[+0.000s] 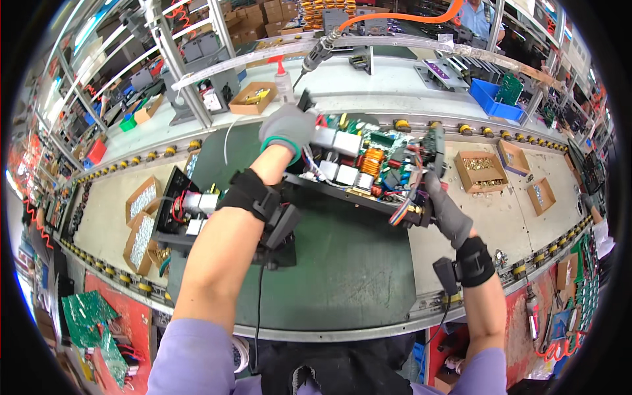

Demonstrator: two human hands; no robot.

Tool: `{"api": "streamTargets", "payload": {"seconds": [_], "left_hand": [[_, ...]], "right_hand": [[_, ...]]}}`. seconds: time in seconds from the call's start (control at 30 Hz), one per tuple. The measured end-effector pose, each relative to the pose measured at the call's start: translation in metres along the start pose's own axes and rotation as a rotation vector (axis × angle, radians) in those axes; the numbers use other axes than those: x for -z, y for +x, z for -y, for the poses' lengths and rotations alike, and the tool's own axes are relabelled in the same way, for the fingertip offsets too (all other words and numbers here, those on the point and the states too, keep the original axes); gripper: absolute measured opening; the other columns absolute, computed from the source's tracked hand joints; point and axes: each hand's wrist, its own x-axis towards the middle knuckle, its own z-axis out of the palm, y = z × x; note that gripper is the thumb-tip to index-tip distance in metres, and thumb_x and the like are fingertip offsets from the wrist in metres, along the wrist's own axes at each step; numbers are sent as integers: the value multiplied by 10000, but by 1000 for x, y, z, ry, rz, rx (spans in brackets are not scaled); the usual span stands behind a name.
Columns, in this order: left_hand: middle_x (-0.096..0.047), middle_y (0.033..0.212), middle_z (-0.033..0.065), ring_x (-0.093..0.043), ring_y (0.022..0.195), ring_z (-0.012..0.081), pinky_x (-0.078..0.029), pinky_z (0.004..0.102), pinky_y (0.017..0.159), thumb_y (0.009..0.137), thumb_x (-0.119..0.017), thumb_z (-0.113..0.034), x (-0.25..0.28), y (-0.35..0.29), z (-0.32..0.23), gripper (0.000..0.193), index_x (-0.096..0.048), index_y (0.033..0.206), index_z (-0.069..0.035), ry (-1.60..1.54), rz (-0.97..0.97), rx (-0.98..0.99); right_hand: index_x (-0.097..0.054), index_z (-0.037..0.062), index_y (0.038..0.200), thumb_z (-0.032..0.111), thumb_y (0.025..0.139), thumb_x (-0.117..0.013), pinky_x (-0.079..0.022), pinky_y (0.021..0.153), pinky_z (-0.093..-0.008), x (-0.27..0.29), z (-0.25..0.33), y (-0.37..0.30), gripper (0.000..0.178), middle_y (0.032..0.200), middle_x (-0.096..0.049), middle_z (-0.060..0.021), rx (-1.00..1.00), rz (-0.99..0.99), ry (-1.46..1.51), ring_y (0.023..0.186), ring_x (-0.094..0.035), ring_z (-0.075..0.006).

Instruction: Assembling electronic units by using an electric screwdriver to fasten circuit boards and connecting internal wires inside a chassis.

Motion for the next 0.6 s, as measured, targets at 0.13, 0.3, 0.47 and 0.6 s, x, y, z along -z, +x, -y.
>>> {"api": "streamTargets", "payload": {"seconds": [0.13, 0.3, 0.47, 0.6], "left_hand": [[-726, 1107, 201, -693, 1057, 375, -531, 448, 910, 900, -560, -391, -13, 30, 13, 431, -756, 1072, -47, 164, 63, -21], [-718, 1087, 215, -692, 1038, 381, -542, 450, 867, 899, -569, -338, -23, 51, 22, 377, -757, 1011, -32, 330, 147, -120], [-711, 1110, 230, -678, 1066, 391, -528, 440, 918, 866, -629, -392, -31, 65, 38, 429, -753, 1039, -20, 317, 180, -190], [-700, 1140, 254, -681, 1064, 387, -530, 451, 913, 798, -707, -371, -37, 79, 44, 570, -655, 1240, -15, 308, 169, -279]], "right_hand": [[-562, 179, 1375, 892, 858, -330, -565, 867, -562, 9, 37, 57, 911, 1130, -706, -127, -214, 82, 69, 1029, -705, -277], [-573, 192, 1366, 826, 913, -349, -517, 908, -630, 8, 32, 77, 810, 1084, -725, -122, -324, 0, 172, 1040, -690, -310], [-555, 110, 1361, 747, 913, -514, -488, 942, -588, 4, 21, 65, 781, 1223, -662, -124, -240, -349, 496, 1098, -652, -263], [-470, 92, 1439, 624, 921, -608, -437, 985, -467, 14, -18, -8, 755, 1360, -537, -102, 107, -552, 416, 1220, -498, -250]]}}
